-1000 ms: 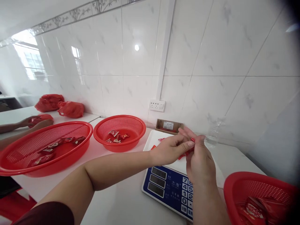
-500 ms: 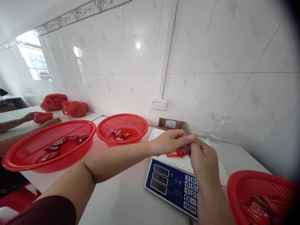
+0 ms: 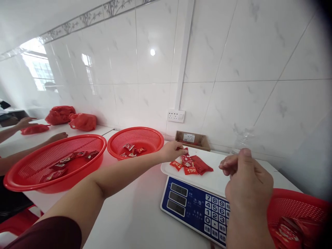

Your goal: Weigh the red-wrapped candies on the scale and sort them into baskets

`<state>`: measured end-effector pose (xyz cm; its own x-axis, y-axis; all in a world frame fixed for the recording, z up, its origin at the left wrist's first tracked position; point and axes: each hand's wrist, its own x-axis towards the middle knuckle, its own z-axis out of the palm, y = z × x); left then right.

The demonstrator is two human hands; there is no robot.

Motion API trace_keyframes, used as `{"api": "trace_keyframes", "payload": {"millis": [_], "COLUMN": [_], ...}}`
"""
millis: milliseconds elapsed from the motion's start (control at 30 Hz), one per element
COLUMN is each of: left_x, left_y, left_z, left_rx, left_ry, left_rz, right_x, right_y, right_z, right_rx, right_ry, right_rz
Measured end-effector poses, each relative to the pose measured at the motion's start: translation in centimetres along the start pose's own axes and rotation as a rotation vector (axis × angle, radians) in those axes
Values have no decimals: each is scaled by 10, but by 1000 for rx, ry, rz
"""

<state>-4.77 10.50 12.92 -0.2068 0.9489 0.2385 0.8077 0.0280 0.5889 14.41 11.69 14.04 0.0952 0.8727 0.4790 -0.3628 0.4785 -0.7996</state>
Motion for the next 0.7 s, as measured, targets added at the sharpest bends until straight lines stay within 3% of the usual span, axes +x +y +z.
{"api": "trace_keyframes", "payload": {"millis": [133, 267, 700], "left_x": [10, 14, 7], "left_y": [-26, -36, -25], "left_z": [8, 16, 26], "left_rx": [152, 244, 308], "left_ry": [-55, -82, -85], "left_rz": [-107, -148, 99], "right_x": [-1, -2, -1], "right_y": [0, 4, 2], "right_z": [0, -1, 0], "right_rx": [-61, -125, -153], "right_ry": [-9, -29, -29], "right_rz": [-30, -17, 11]}}
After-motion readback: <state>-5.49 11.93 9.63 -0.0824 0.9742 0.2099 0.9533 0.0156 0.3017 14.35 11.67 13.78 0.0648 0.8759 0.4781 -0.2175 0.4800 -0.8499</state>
